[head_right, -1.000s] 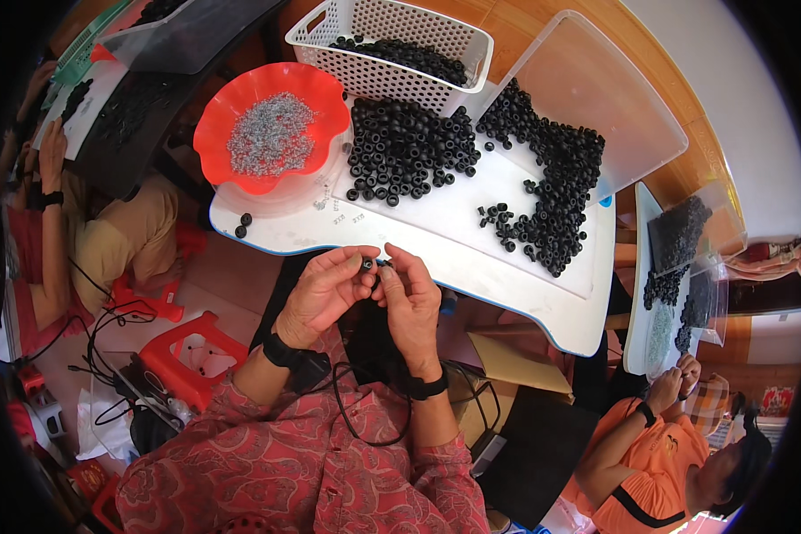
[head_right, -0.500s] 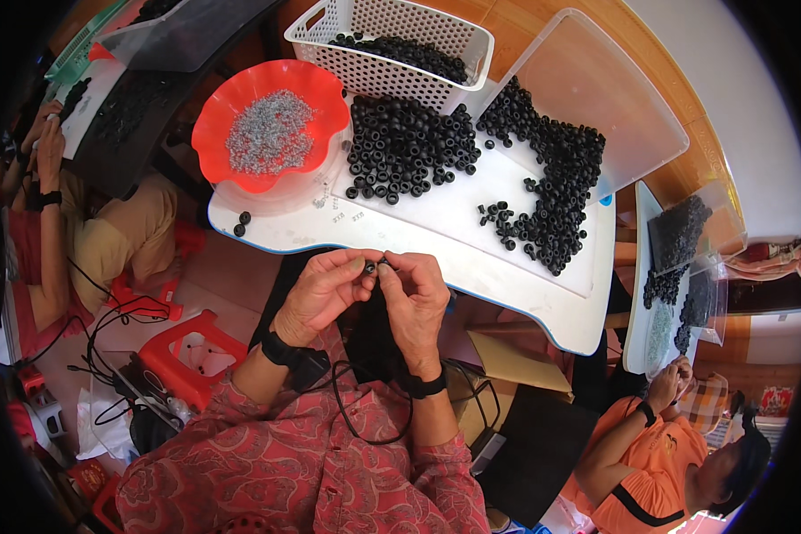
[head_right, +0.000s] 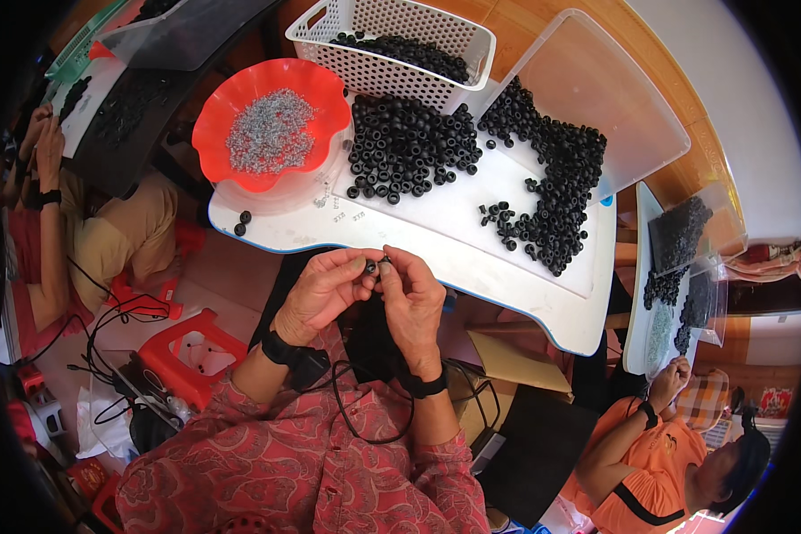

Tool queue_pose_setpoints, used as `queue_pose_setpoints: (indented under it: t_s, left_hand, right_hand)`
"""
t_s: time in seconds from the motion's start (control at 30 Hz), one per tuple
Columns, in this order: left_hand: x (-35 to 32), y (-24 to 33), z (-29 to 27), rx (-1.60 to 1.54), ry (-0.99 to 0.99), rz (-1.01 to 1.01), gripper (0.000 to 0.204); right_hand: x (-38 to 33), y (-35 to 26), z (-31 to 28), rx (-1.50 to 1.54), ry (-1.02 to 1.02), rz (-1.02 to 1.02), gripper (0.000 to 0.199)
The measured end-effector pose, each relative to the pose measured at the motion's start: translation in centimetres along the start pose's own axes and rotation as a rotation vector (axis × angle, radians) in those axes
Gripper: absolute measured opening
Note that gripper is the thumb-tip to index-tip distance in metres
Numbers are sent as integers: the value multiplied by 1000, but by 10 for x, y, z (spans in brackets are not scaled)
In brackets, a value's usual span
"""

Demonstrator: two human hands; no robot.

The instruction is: Inserting small white plastic parts into black rubber rings for assembly.

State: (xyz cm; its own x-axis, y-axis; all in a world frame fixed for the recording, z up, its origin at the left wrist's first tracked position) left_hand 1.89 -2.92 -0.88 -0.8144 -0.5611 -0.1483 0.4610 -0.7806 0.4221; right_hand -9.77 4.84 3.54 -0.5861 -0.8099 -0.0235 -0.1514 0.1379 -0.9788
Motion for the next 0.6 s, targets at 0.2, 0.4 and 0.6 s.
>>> queue_pose_setpoints:
  t_s: [0.2,0.4,0.6]
  left_hand:
    - [0,1,2,-37,-7,-16,29]
    - [0,3,3,-42,-7,-10,30]
    - [-1,1,7,-34,13,-15,30]
  right_hand:
    - [0,4,0,8,-2,-25,20]
    - [-2,2,0,137,21,-8,20]
    - [-1,11,-8,291,38,29,18]
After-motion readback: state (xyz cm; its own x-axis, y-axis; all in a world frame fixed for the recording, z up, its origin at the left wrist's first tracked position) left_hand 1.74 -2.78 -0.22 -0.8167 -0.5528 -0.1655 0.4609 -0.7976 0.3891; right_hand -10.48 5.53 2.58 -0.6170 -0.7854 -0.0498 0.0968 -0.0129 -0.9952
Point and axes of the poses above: each hand's wrist, its own x-axis towards the middle knuckle, its own z-axis out of the palm, y = z × x, the point moved 3 cm from there along x, towards the middle knuckle, and after that the axes turned 4 degrees about -x, right-handed, at the moved point
